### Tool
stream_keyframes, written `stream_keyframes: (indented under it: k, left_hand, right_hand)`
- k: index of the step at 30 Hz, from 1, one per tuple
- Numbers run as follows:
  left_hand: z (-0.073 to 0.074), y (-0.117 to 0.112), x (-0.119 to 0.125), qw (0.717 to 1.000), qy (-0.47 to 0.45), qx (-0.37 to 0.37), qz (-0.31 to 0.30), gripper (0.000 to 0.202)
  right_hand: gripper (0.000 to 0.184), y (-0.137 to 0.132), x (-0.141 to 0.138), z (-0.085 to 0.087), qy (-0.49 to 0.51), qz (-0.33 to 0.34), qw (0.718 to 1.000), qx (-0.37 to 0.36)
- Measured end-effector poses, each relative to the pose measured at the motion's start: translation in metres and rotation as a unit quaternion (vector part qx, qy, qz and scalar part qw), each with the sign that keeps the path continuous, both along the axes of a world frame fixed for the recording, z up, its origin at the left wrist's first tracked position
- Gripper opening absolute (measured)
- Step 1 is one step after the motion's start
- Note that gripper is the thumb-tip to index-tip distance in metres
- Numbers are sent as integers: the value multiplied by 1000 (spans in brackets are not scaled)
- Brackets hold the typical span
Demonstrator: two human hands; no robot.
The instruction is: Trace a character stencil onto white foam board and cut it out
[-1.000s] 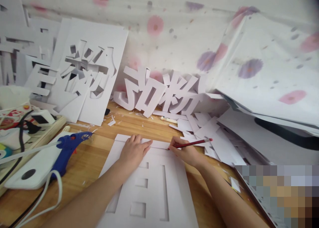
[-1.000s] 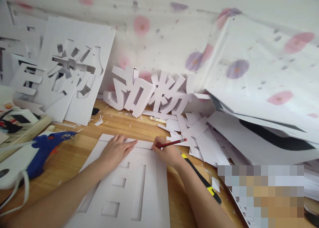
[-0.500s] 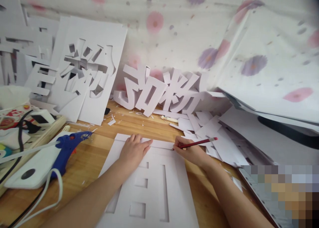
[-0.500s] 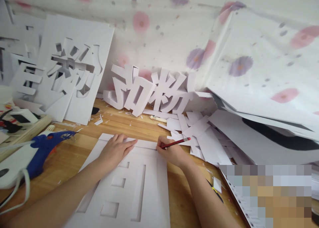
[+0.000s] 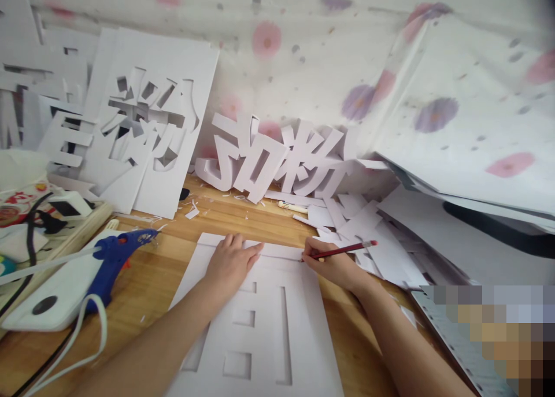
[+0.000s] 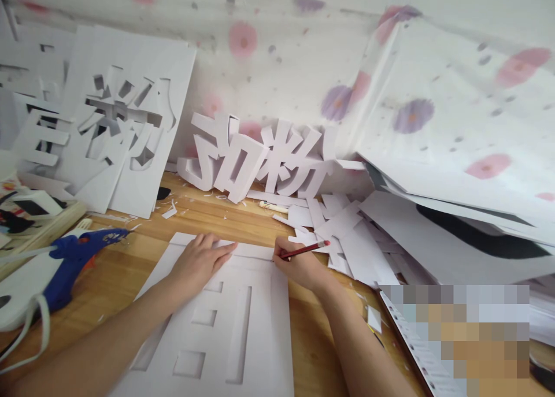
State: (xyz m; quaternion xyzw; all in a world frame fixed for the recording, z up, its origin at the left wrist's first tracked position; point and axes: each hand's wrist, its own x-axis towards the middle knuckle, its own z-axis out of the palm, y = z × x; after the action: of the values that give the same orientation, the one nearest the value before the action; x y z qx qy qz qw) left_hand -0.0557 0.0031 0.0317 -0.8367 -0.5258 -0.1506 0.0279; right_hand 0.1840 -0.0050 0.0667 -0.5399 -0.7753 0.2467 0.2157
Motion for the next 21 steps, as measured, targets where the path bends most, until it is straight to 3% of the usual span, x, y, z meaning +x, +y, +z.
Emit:
stream_keyframes:
  k: [21]
  left_hand:
    - [0, 0, 1, 1000, 0, 3, 4, 30]
  right_hand:
    - [11, -3, 11, 3, 1, -12, 1000, -18]
